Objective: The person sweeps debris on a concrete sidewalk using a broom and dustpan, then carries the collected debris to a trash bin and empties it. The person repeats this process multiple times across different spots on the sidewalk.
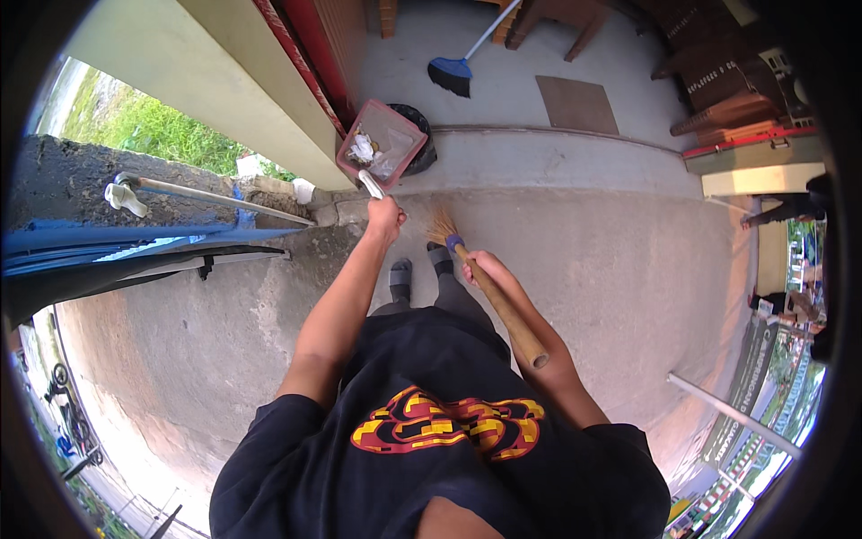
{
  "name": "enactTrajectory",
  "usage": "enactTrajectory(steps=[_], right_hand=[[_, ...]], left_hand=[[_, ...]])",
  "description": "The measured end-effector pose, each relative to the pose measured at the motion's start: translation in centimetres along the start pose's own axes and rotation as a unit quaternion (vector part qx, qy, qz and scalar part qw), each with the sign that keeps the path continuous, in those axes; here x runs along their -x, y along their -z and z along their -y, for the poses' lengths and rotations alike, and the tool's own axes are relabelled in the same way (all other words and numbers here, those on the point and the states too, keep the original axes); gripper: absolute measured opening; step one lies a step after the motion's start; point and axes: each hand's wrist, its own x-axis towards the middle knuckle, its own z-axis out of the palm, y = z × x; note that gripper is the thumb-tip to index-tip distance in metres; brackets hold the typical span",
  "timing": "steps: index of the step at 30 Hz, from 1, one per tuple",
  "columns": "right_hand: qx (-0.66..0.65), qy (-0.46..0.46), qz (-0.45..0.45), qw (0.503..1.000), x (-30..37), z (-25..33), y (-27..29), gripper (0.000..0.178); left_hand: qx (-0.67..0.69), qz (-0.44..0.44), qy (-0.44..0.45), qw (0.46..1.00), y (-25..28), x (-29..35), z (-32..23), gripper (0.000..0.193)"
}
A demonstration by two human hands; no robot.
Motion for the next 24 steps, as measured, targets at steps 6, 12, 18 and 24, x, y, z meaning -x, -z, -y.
enactTrajectory(steps=[6,12,18,24], right_hand=[[0.018,-0.011,0.019,1.0,0.4,4.3,1.9,0.02],[0.028,-0.04,0.005,0.999,0.9,5.8,5.1,0.024],[0.063,-0.039,0.027,0.997,1.5,7.2,6.7,0.018],[0.048,-0.048,0.013,0.998,1.8,8.5,7.5,0.02]], left_hand=[[-0.151,-0.105,-0.023,0.983,-8.5,-5.6,0.5,0.055],[-0.422,-0.21,-0.013,0.882,-15.3,-9.4,3.7,0.077],[-0.551,-0.153,-0.064,0.818,-16.0,-8.5,5.5,0.095],[-0.578,-0.169,-0.056,0.797,-13.3,-7.8,4.8,0.086]])
